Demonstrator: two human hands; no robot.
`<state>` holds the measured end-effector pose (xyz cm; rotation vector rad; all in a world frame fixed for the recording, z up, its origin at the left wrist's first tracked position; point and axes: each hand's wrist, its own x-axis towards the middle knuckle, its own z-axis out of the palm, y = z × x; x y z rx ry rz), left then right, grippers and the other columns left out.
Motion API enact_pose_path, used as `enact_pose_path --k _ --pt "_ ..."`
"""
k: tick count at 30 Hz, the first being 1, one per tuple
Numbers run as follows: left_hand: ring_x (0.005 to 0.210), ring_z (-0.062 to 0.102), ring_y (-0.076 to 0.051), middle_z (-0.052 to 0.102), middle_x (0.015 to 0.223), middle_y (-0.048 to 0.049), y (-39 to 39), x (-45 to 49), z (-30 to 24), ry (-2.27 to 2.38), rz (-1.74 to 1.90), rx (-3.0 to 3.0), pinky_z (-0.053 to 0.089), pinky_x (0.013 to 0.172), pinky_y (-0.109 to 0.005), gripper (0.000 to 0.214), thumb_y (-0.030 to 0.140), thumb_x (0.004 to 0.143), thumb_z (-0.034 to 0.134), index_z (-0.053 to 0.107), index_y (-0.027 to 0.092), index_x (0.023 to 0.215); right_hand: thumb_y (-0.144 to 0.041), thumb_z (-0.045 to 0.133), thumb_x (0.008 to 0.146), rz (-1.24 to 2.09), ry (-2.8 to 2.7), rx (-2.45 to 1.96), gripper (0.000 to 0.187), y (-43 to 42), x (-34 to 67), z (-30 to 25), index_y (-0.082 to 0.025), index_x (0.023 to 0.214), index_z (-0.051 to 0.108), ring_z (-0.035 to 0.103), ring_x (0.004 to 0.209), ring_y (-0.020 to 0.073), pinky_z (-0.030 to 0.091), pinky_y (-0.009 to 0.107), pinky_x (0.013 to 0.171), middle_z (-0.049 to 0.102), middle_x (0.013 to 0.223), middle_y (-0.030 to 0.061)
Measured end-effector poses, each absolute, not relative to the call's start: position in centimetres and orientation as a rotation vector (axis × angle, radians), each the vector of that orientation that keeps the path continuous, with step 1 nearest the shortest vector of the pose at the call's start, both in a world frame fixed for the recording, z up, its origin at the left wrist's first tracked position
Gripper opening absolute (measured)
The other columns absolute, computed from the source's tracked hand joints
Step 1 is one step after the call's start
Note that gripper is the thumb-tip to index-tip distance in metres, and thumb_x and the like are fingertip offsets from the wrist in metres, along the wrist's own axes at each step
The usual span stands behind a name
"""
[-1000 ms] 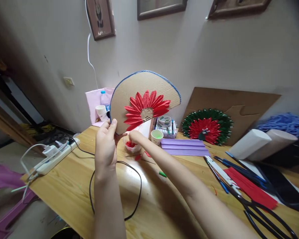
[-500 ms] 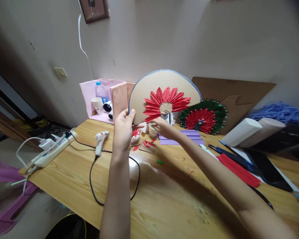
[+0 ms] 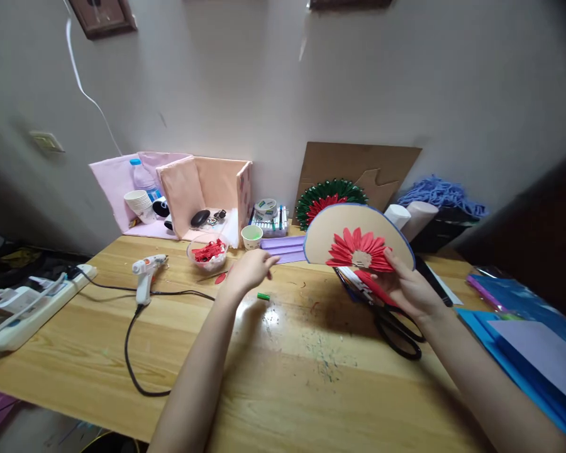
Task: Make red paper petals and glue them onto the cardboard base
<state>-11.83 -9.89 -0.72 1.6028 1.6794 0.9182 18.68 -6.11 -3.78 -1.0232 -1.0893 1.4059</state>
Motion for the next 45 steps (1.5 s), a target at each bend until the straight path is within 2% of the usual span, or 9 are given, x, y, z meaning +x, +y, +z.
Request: enact_pose_path --k 4,10,14,23,27,31,36,41,45 --pt "0.101 0.060 -0.033 0.068 0.087 -0.0156 -11.1 -14.8 -2.5 2.161 0.756 1.570 0.043 0.085 -0.041 0.007 0.021 0.075 0.060 0.064 0.017 0.071 -0.038 0.069 0.076 1.594 -0.771 -1.067 0.020 -7.6 19.8 -6.0 -0.025 0.091 0.067 0.069 0.073 0.0161 0.058 0.022 0.054 0.073 0.092 0.0011" --pt "0.099 0.061 -0.036 0.057 0.111 -0.0239 -11.9 -15.0 -5.8 2.499 0.443 1.475 0.046 0.082 -0.045 0.023 0.026 0.082 0.052 0.062 0.009 0.093 -0.037 0.058 0.085 1.734 -0.683 -1.025 0.012 -9.0 17.3 -8.3 -0.028 0.091 0.065 0.068 0.067 0.0132 0.057 0.021 0.050 0.073 0.085 -0.0032" --pt "0.102 0.060 -0.036 0.054 0.113 -0.0249 -11.5 -14.8 -7.0 2.584 0.407 1.447 0.047 0.081 -0.044 0.037 0.038 0.088 0.042 0.057 0.008 0.104 -0.038 0.048 0.091 1.809 -0.652 -1.006 0.021 -9.2 15.2 -9.1 -0.025 0.091 0.064 0.068 0.070 0.0120 0.058 0.020 0.054 0.073 0.086 -0.0004" --pt "0.104 0.061 -0.032 0.064 0.109 -0.0204 -11.2 -16.1 -8.1 2.559 0.463 1.328 0.047 0.080 -0.038 0.045 0.047 0.082 0.050 0.056 0.011 0.108 -0.035 0.024 0.096 2.006 -0.585 -0.877 0.044 -9.7 13.7 -9.9 -0.014 0.099 0.063 0.069 0.083 0.0173 0.060 0.028 0.067 0.073 0.092 0.0081" --pt "0.107 0.057 -0.038 0.059 0.116 -0.0266 -11.2 -16.2 -8.4 2.540 0.464 1.324 0.046 0.082 -0.041 0.060 0.055 0.069 0.061 0.060 0.008 0.106 -0.024 0.032 0.091 1.933 -0.609 -0.768 0.034 -9.8 14.1 -10.0 -0.015 0.093 0.065 0.069 0.084 0.0175 0.058 0.029 0.073 0.073 0.094 0.0064" --pt "0.096 0.063 -0.038 0.068 0.095 -0.0226 -11.0 -17.0 -8.7 2.439 0.501 1.373 0.048 0.074 -0.039 0.055 0.059 0.064 0.063 0.068 0.010 0.089 -0.023 0.046 0.083 1.895 -0.640 -0.656 0.021 -9.7 14.4 -10.3 -0.017 0.085 0.066 0.069 0.086 0.0177 0.057 0.028 0.078 0.073 0.088 0.0027" --pt "0.086 0.067 -0.030 0.072 0.088 -0.0138 -11.0 -18.4 -9.2 2.321 0.684 1.445 0.049 0.067 -0.031 0.044 0.053 0.075 0.055 0.068 0.015 0.093 -0.028 0.045 0.086 1.915 -0.631 -0.640 0.023 -9.4 14.4 -10.5 -0.016 0.092 0.065 0.069 0.090 0.0183 0.056 0.029 0.082 0.073 0.092 0.0053" --pt "0.086 0.065 -0.031 0.070 0.080 -0.0155 -11.4 -18.8 -8.3 2.344 0.911 1.503 0.049 0.073 -0.035 0.046 0.047 0.087 0.036 0.067 0.014 0.079 -0.026 0.040 0.087 1.931 -0.585 -0.629 0.028 -9.3 14.4 -10.7 -0.014 0.097 0.063 0.067 0.097 0.0189 0.054 0.031 0.088 0.071 0.100 0.0098" --pt "0.104 0.058 -0.030 0.063 0.107 -0.0165 -11.9 -18.4 -6.9 2.347 1.133 1.645 0.044 0.088 -0.038 0.046 0.047 0.088 0.035 0.063 0.013 0.103 -0.017 0.045 0.082 1.902 -0.576 -0.624 0.023 -9.3 14.1 -11.2 -0.012 0.088 0.066 0.066 0.099 0.0198 0.050 0.032 0.095 0.072 0.096 0.0097"
